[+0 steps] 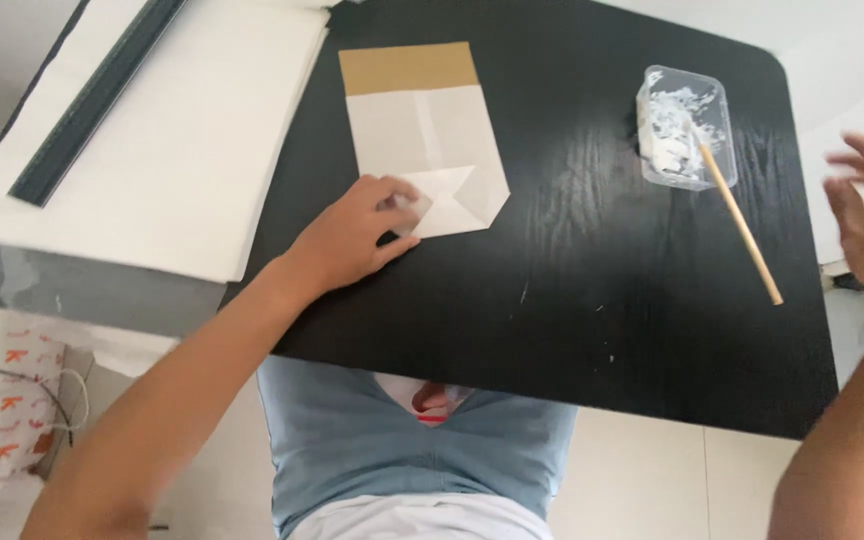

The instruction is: Folding a piece of paper into a specific shape and applying glue with a brush to secure the folds.

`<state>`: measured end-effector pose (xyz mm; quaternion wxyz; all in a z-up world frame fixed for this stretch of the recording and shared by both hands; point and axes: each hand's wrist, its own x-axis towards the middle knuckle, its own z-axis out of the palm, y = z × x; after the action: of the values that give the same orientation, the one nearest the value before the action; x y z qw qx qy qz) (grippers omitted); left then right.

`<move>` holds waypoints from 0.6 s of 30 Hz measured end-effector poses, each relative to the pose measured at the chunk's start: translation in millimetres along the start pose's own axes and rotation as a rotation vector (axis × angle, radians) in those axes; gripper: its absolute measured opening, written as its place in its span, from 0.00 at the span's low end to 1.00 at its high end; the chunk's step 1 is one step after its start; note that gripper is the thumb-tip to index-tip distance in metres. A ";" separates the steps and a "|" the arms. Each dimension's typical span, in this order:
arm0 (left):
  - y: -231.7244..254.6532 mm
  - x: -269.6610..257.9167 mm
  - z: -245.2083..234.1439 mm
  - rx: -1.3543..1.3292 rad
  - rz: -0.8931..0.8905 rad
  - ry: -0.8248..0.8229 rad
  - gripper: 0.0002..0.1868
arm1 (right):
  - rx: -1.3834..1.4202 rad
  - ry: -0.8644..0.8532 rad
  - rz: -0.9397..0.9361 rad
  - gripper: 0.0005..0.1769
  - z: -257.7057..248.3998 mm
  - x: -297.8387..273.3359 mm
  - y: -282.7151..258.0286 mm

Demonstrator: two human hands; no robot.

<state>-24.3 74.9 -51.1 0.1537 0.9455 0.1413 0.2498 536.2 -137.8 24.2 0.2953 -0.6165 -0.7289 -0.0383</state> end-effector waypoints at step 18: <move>0.5 0.6 1.3 -0.080 0.079 0.112 0.03 | -0.028 0.295 0.345 0.05 58.6 12.7 -0.9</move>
<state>-23.0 74.3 -51.7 0.1732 0.9280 0.1020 0.3137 512.1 -102.4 -17.7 0.3923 -0.7236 -0.5611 -0.0869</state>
